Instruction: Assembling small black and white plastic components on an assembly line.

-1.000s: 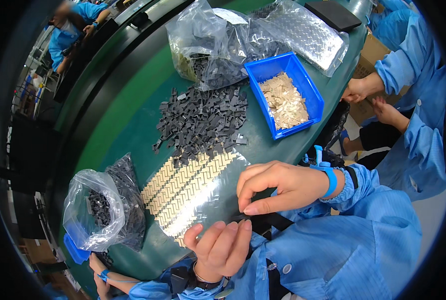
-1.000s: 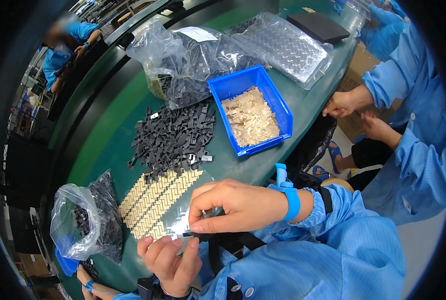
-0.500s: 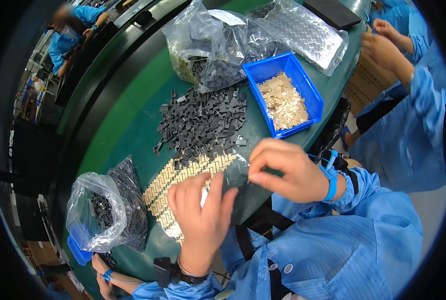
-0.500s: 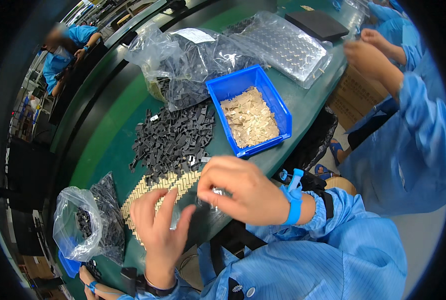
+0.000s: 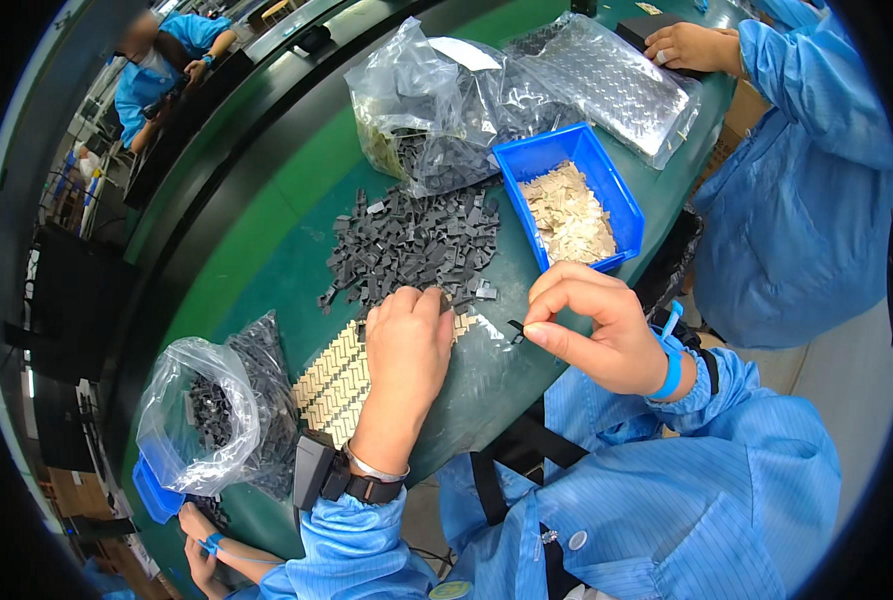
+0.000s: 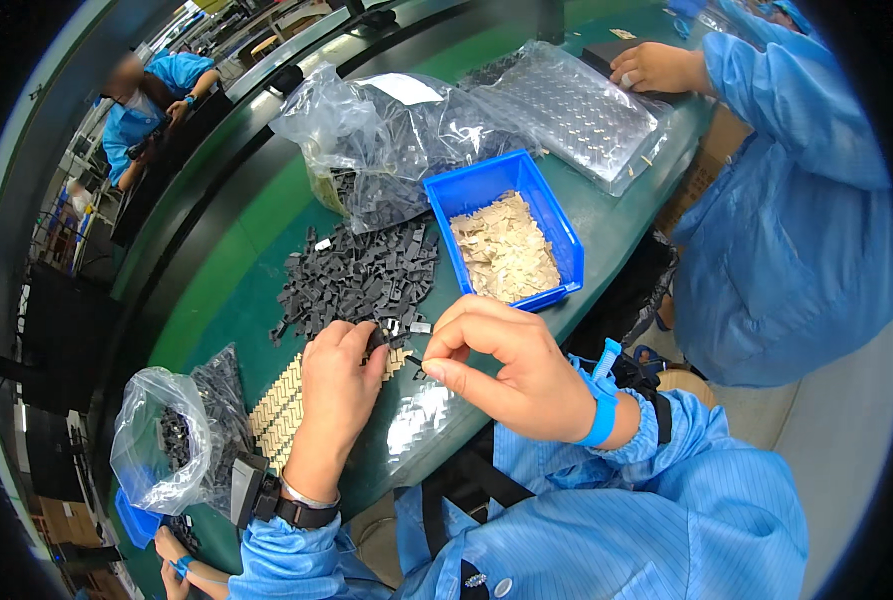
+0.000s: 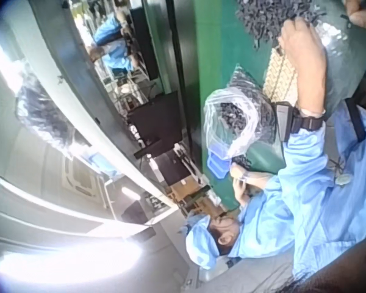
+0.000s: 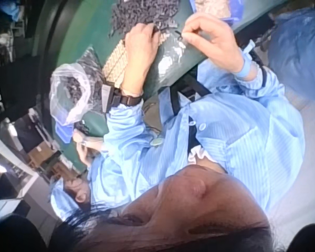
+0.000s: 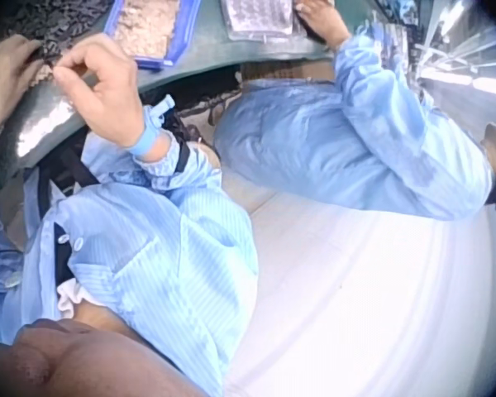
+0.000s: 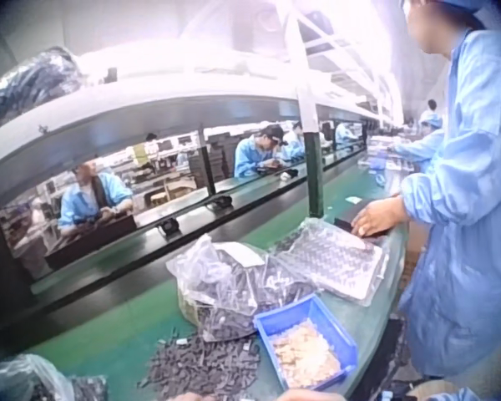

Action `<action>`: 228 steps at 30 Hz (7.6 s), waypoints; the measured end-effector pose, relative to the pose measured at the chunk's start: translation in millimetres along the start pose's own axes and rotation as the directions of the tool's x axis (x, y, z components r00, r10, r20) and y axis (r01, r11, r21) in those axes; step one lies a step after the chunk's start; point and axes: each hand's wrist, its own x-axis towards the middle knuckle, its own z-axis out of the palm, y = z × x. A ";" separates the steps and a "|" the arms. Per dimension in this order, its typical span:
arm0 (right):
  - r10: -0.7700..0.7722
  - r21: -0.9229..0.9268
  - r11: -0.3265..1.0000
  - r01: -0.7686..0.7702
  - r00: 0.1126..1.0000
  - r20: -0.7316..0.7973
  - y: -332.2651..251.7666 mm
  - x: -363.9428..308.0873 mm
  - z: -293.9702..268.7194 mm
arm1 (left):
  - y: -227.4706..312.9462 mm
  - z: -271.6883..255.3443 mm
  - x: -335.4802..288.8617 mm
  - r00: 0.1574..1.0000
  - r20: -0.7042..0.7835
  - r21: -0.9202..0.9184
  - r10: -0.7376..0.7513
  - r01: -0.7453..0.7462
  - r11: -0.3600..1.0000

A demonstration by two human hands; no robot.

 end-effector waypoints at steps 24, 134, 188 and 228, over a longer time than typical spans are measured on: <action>0.157 0.697 0.673 -0.246 0.969 0.191 -4.0 -19.6 68.8 | 72.6 -46.4 -100.8 0.790 0.118 -0.989 -0.602 0.150 0.002; 0.162 0.536 0.397 -0.745 0.632 0.758 11.3 -2.5 50.0 | 59.9 -40.2 -110.2 0.876 0.096 -0.995 -0.473 0.075 -0.063; -0.257 -0.088 0.934 0.347 0.820 0.511 34.2 -4.8 122.9 | -22.6 -99.4 -143.1 0.974 -0.052 -0.045 -0.222 0.219 0.975; -0.248 -0.296 0.869 0.396 0.868 0.431 34.5 -9.7 145.3 | -28.1 -61.5 -151.4 0.898 0.272 0.119 -0.346 0.326 0.938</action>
